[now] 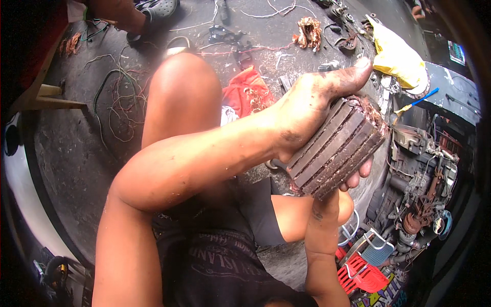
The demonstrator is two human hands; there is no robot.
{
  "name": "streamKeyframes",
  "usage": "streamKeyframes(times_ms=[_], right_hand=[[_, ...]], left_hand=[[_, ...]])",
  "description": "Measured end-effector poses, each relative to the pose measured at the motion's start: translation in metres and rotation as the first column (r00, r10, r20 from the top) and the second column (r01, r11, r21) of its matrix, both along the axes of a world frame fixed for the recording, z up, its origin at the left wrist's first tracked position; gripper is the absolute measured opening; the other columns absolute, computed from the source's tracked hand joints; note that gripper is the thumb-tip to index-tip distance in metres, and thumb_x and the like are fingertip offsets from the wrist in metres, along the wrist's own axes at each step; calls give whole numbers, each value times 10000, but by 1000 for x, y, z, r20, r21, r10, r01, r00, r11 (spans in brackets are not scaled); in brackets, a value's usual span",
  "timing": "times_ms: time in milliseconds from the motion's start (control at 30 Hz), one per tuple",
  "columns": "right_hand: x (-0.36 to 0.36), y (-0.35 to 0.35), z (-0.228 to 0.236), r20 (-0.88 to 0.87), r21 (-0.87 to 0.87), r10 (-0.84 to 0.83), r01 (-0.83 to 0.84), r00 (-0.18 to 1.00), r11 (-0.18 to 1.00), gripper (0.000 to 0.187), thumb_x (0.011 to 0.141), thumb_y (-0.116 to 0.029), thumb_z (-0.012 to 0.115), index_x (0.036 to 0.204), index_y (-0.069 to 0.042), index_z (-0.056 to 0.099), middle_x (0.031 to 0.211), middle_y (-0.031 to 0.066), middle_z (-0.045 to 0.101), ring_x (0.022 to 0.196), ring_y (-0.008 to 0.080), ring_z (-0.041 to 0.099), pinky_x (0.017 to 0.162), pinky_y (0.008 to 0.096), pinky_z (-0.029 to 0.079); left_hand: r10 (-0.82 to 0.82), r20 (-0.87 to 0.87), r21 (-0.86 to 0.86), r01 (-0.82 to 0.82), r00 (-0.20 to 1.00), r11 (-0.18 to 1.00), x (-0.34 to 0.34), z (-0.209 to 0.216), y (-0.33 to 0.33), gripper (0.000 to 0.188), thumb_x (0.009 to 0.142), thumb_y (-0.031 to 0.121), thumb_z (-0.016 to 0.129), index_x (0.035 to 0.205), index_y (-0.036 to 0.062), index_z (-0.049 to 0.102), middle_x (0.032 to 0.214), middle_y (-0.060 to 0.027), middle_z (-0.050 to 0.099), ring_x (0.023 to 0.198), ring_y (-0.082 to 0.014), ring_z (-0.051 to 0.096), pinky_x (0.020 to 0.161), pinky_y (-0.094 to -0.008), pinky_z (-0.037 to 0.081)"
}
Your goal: The person is using pliers to pull apart and disassemble copper wire and metal components from an automotive motor part while sitting on the floor of a garage.
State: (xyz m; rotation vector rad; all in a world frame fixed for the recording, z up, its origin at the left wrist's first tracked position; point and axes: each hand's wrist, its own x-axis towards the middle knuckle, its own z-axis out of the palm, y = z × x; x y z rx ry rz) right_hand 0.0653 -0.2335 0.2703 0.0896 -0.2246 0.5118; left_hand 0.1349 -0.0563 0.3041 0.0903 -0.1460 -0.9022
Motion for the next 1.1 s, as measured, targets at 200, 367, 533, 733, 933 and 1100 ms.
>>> streamKeyframes(times_ms=[200,367,533,733,933,1100], right_hand=[[6,3,-2,55,179,115,-123,992,976,219,928,-155,471,710,-161,483,624,2,447,571,100,425,502,233,329],[-17,-8,28,-154,-233,-119,81,981,969,233,942,-149,464,709,-159,464,646,17,458,582,114,453,542,242,399],[-29,-39,-15,71,-130,-198,206,978,970,144,992,-200,440,928,-147,558,918,76,582,813,151,588,771,306,523],[-19,-21,-4,20,-184,-142,143,990,972,131,982,-195,457,931,-140,565,921,73,587,820,149,590,777,304,521],[-13,-15,-4,14,-194,-136,137,991,972,119,973,-189,474,934,-134,572,924,69,592,826,147,592,784,303,519],[-12,-16,-2,14,-210,-139,139,990,968,109,965,-185,488,937,-128,577,926,67,596,831,145,593,789,301,517]], left_hand=[[32,50,-48,-30,998,998,-4,0,-4,833,936,705,267,978,-64,583,712,-252,630,554,-306,636,515,-379,549],[58,68,11,-58,996,998,-4,0,-4,867,926,720,275,977,-93,572,698,-240,628,556,-295,634,520,-364,539],[72,83,-136,-60,994,989,-5,2,1,740,982,601,341,902,-78,626,677,-253,635,501,-315,638,472,-392,554],[84,26,-213,-77,996,974,4,2,4,659,990,555,401,880,-43,655,728,-158,669,586,-215,653,581,-327,553],[149,260,-36,-145,954,989,-3,3,4,608,997,521,431,855,-18,674,754,-114,678,635,-160,645,621,-284,532],[173,292,46,-194,941,980,-5,6,3,620,998,532,421,841,-11,676,747,-101,676,645,-147,639,636,-273,527]])
